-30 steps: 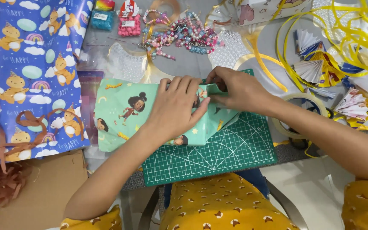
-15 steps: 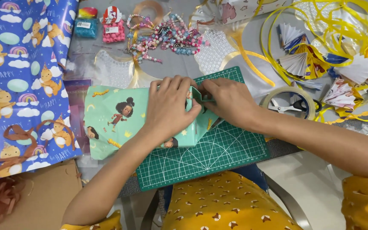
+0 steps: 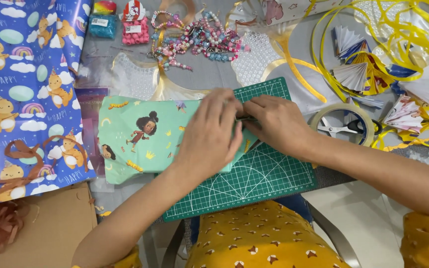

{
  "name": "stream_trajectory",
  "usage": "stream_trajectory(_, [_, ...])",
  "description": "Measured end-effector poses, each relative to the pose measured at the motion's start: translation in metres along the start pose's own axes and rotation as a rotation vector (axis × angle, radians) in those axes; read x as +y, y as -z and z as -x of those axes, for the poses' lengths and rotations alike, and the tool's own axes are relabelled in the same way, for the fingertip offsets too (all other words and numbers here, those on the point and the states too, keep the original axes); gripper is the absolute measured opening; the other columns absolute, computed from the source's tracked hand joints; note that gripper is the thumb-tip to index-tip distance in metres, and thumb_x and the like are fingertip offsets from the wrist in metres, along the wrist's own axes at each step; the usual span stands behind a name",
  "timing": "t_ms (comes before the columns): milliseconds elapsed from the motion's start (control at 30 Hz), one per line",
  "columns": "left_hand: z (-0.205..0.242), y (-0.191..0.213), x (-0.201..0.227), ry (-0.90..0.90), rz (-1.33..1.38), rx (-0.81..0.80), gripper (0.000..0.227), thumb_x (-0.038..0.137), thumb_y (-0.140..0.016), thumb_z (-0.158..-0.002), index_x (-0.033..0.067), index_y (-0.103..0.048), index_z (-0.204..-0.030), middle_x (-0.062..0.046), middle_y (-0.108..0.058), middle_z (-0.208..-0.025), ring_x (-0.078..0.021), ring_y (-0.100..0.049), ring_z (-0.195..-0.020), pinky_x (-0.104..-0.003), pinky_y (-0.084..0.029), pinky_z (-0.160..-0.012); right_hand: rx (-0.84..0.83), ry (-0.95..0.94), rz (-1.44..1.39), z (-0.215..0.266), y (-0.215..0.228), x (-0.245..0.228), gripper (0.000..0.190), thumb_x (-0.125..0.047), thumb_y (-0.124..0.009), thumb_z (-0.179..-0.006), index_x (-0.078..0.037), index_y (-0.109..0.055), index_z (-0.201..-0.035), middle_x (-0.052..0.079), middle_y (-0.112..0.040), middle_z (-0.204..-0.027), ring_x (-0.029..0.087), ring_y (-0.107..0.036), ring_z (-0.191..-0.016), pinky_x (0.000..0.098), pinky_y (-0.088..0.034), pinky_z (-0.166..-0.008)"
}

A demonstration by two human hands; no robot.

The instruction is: Wrapping a rectangular box with decorative paper and securing it with tape.

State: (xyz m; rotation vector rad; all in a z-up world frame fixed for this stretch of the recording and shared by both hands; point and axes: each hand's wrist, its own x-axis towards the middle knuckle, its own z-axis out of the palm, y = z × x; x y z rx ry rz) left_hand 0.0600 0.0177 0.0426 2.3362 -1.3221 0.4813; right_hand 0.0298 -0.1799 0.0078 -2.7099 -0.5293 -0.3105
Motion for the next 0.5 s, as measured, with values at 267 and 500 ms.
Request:
stream_trajectory(267, [0.023,0.037,0.017,-0.269,-0.430,-0.353,0.073,0.083,-0.045,-0.097,0.0159,-0.074,-0.100,-0.004,-0.073,-0.110,-0.0370,-0.046,-0.147,-0.070,-0.038,-0.111,-0.007,0.109,-0.019,0.002,0.003,0.004,0.016,-0.015,-0.076,-0.091,-0.013,-0.068,-0.105,0.004,-0.071,-0.091,0.027,-0.069,-0.083,0.0411,-0.054,-0.061])
stream_trajectory(500, [0.027,0.001,0.020,-0.591,-0.597,-0.282,0.061,0.041,-0.047,-0.106,0.0012,-0.079,-0.074,-0.022,-0.078,-0.080,-0.0430,-0.075,-0.103,-0.064,-0.046,-0.112,0.039,0.167,-0.060,-0.009,0.029,-0.014,0.008,-0.007,-0.081,-0.085,-0.009,-0.078,-0.092,0.006,-0.071,-0.078,0.021,-0.070,-0.076,0.0329,-0.054,-0.071])
